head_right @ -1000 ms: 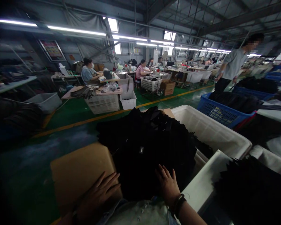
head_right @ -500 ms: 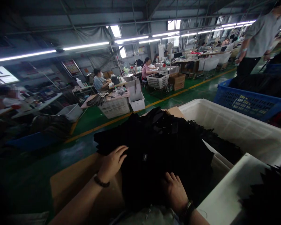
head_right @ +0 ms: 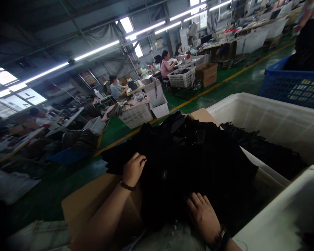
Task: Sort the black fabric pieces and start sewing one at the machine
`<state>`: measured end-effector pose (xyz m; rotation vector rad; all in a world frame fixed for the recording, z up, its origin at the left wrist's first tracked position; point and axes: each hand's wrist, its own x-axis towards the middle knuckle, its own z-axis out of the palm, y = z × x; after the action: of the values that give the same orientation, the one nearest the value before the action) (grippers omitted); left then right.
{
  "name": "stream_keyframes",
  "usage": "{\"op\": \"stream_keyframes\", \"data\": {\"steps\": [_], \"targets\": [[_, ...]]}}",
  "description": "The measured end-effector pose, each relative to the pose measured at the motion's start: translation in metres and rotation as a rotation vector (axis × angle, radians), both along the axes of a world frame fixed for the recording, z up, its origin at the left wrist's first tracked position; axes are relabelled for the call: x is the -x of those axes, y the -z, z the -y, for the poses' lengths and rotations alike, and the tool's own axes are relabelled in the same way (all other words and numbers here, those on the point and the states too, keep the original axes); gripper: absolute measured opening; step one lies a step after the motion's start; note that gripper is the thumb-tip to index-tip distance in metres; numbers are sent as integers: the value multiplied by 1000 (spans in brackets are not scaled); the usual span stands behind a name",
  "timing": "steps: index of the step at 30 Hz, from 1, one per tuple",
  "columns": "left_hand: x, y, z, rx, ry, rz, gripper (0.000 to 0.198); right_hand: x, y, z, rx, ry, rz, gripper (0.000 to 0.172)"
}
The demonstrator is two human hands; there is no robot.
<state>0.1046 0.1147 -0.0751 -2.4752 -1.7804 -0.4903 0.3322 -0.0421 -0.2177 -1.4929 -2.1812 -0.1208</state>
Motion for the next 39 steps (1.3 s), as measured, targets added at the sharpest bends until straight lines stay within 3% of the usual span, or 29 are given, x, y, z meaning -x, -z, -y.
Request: {"op": "stream_keyframes", "data": {"steps": [5, 8, 12, 15, 17, 21, 24, 26, 29, 33, 36, 39], "targets": [[-1, -13, 5, -39, 165, 369, 8, -1, -7, -5, -67, -1, -14, 36], [-3, -19, 11, -26, 192, 488, 5, -2, -12, -7, -67, -17, -36, 38], [-9, -25, 24, -36, 317, 417, 13, -3, -31, -15, 27, -47, -173, 32], [-15, -30, 34, -61, 464, 387, 23, -2, -58, -29, 49, -11, -289, 29], [-19, -33, 39, -69, 535, 359, 24, 2, -77, -43, 3, -17, -339, 37], [-27, -35, 50, -50, 599, 292, 22, 14, -104, -72, -107, -180, -384, 46], [-31, -36, 57, 34, 630, 311, 19, 23, -109, -85, -95, -284, -421, 34], [-30, -39, 55, 96, 613, 374, 14, 25, -109, -88, -85, -312, -452, 29], [-24, -41, 37, 42, 408, 453, 14, 26, -107, -88, -118, -319, -468, 30], [-16, -38, -2, -75, 146, 255, 24, 27, -107, -84, -123, -319, -443, 30], [-17, -34, -19, -70, 87, 102, 28, 30, -107, -83, -117, -315, -428, 32], [-21, -33, -22, -85, 64, 75, 23, 34, -105, -82, -115, -300, -444, 32]]}}
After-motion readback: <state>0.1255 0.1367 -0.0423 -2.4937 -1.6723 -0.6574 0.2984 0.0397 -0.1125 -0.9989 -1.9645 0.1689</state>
